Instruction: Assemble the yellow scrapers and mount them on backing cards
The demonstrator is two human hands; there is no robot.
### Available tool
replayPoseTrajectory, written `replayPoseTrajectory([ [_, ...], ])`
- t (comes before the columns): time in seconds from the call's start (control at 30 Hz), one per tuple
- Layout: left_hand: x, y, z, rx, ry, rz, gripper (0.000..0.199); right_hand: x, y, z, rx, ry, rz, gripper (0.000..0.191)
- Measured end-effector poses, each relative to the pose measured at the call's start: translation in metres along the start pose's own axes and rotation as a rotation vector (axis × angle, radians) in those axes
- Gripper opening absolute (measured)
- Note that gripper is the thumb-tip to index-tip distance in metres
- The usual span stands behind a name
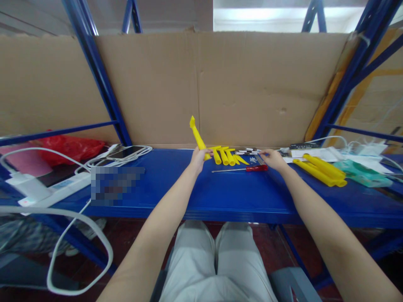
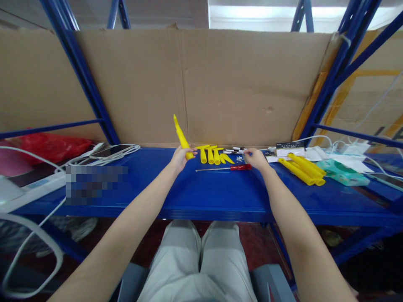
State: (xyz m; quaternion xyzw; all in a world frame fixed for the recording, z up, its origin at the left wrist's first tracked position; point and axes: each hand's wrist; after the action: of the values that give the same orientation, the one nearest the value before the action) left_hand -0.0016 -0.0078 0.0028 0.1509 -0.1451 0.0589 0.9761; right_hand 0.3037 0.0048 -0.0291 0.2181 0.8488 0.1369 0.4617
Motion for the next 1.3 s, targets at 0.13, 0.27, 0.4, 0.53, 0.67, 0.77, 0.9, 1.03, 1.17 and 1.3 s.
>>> replayPoseTrajectory([
  [0.13, -0.001, 0.001, -0.001, 0.029, 0.066, 0.019, 0.039, 0.000, 0.000, 0.001, -0.027, 0.008, -0.001, 0.021],
  [0.27, -0.001, -0.001, 0.000, 0.015, 0.155, 0.021, 0.030, 0.000, 0.000, 0.002, -0.029, 0.012, -0.002, 0.021],
  [0.4, 0.000, -0.003, 0.002, 0.045, 0.165, 0.013, 0.015, 0.001, 0.000, 0.002, -0.015, 0.010, -0.012, 0.022],
  [0.53, 0.000, -0.004, 0.002, 0.062, 0.147, -0.009, 0.008, 0.001, 0.000, 0.001, -0.003, 0.008, -0.012, 0.022],
  [0.67, 0.000, -0.004, -0.002, 0.126, 0.207, -0.049, 0.010, -0.001, -0.002, -0.001, -0.001, -0.007, -0.017, 0.023],
  [0.77, -0.002, -0.002, -0.006, 0.222, 0.348, -0.103, 0.016, -0.002, -0.003, -0.003, 0.017, -0.026, -0.026, 0.025],
  [0.9, -0.005, -0.001, -0.012, 0.400, 0.743, -0.278, 0.027, -0.002, -0.004, -0.004, 0.027, -0.049, -0.023, 0.025],
  [1.03, -0.009, -0.003, -0.016, 0.513, 1.117, -0.443, 0.028, -0.002, -0.003, -0.004, -0.006, -0.055, -0.017, 0.024],
  [1.17, -0.011, -0.007, -0.014, 0.394, 1.383, -0.507, 0.032, -0.004, -0.004, -0.006, 0.010, -0.074, -0.031, 0.026],
  [1.3, -0.010, -0.011, -0.008, 0.280, 1.511, -0.420, 0.033, -0.006, -0.006, -0.009, 0.048, -0.095, -0.055, 0.028],
])
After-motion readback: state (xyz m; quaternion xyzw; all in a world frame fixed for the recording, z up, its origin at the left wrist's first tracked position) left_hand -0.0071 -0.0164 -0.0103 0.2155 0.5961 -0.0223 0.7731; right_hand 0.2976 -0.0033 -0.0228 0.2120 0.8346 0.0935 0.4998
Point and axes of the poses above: each hand's wrist, its own y-axis towards the middle knuckle, its own x-axis out of the palm, z = x × y, and after that the axes turned 13 degrees about x, right-handed
